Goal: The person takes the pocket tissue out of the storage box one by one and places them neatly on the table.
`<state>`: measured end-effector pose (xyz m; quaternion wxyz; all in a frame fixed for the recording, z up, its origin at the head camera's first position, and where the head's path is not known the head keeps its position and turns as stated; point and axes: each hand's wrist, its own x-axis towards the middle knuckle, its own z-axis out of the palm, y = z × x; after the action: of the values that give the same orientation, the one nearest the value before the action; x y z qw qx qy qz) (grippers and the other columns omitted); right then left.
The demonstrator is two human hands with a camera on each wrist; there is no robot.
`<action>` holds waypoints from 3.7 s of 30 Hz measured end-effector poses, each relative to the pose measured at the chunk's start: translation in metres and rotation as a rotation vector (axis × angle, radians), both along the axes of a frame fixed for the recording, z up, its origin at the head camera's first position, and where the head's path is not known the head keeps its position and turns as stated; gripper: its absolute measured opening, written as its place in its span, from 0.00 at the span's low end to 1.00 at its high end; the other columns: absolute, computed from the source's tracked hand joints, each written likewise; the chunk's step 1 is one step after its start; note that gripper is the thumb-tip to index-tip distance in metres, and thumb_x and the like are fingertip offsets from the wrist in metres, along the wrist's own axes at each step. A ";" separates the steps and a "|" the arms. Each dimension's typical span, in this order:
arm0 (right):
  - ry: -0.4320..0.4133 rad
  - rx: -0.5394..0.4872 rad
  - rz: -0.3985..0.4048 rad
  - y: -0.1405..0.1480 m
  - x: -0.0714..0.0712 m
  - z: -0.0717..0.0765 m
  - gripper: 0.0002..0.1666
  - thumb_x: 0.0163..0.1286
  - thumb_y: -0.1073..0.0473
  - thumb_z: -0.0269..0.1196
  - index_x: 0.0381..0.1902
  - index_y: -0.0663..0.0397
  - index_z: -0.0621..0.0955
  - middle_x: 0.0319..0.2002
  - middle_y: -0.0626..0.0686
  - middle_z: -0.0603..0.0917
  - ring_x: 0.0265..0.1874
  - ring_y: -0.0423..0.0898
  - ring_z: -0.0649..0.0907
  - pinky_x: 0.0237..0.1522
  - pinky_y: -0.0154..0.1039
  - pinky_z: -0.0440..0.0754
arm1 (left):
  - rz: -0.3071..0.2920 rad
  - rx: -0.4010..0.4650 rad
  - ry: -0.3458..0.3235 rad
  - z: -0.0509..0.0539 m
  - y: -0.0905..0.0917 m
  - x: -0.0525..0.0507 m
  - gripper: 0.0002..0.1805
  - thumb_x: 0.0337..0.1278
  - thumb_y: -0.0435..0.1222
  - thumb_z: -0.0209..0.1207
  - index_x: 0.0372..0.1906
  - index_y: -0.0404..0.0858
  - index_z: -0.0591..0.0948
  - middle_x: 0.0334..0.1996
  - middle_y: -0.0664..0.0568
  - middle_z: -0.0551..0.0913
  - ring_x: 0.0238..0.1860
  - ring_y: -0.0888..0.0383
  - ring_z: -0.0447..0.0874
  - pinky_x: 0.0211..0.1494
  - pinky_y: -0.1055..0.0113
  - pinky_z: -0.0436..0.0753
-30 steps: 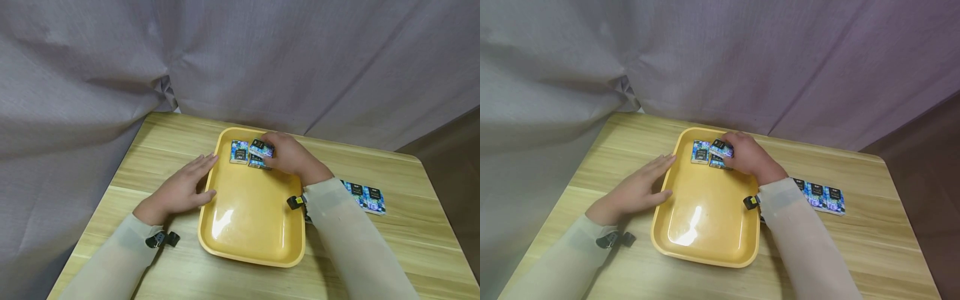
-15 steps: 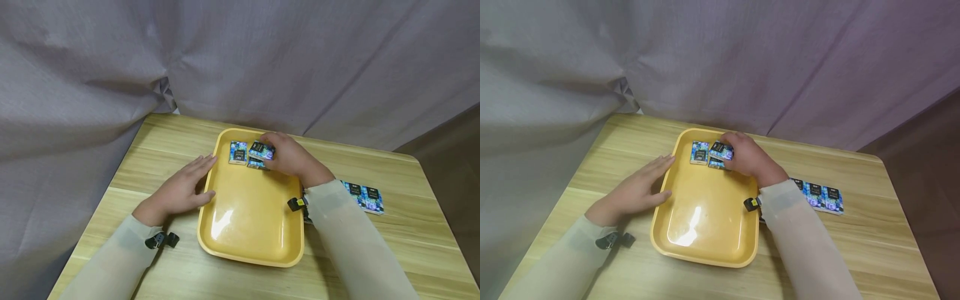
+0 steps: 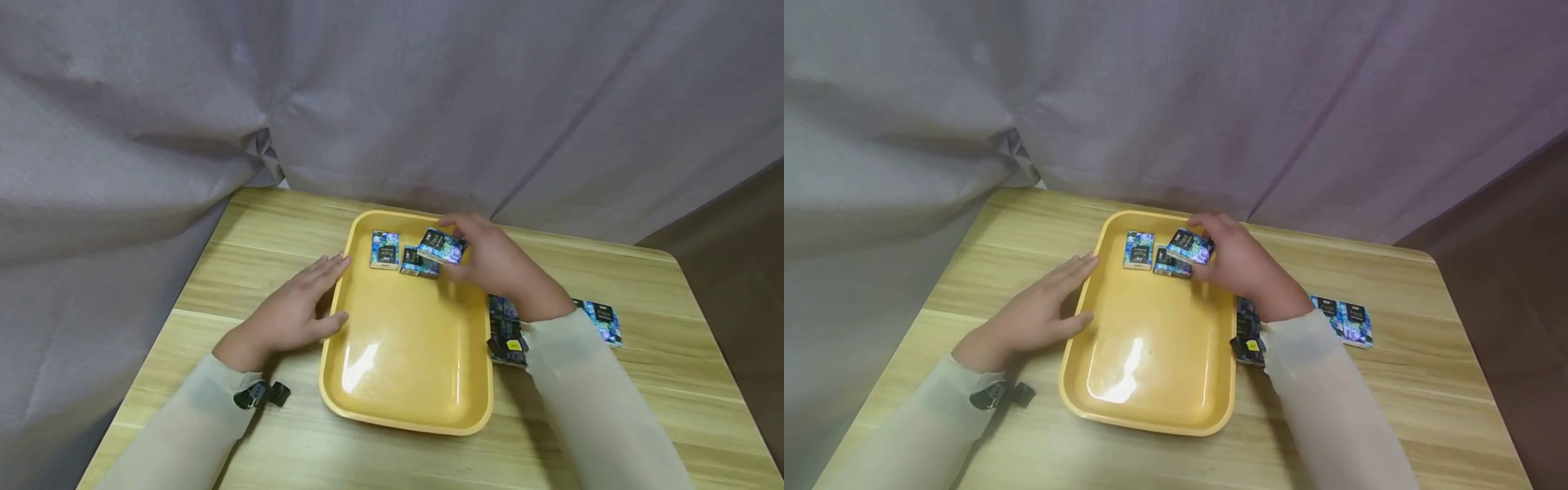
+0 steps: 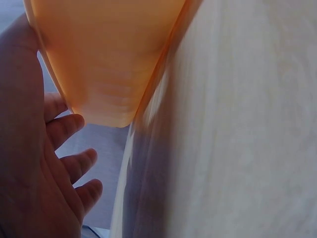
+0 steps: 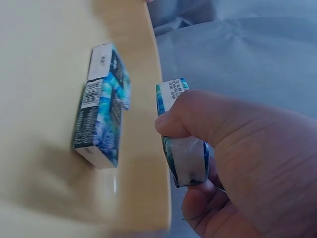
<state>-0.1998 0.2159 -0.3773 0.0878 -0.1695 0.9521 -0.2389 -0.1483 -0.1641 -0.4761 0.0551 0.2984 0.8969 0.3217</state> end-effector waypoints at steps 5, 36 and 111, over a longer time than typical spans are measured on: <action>0.040 -0.005 -0.006 0.008 0.012 0.007 0.46 0.69 0.59 0.78 0.81 0.53 0.73 0.68 0.62 0.80 0.65 0.61 0.82 0.60 0.61 0.85 | 0.002 -0.003 0.007 -0.001 -0.001 -0.001 0.53 0.75 0.58 0.63 0.95 0.52 0.51 0.93 0.53 0.56 0.93 0.39 0.53 0.95 0.41 0.57; 0.293 0.011 -0.186 0.090 0.116 -0.001 0.48 0.60 0.59 0.86 0.76 0.55 0.79 0.46 0.54 0.81 0.38 0.47 0.78 0.34 0.32 0.78 | 0.002 0.007 0.009 -0.001 -0.001 -0.003 0.54 0.74 0.57 0.65 0.94 0.50 0.53 0.93 0.51 0.56 0.92 0.37 0.53 0.95 0.39 0.56; 0.250 0.005 -0.439 0.135 0.193 -0.095 0.36 0.59 0.61 0.88 0.64 0.53 0.84 0.52 0.57 0.79 0.36 0.41 0.74 0.31 0.29 0.74 | 0.005 -0.011 -0.003 0.002 -0.006 -0.001 0.55 0.74 0.56 0.66 0.95 0.51 0.51 0.93 0.50 0.54 0.93 0.37 0.52 0.94 0.37 0.57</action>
<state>-0.0065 0.3506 -0.4718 -0.0840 0.0133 0.9701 -0.2271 -0.1495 -0.1696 -0.4740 0.0573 0.2952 0.8994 0.3174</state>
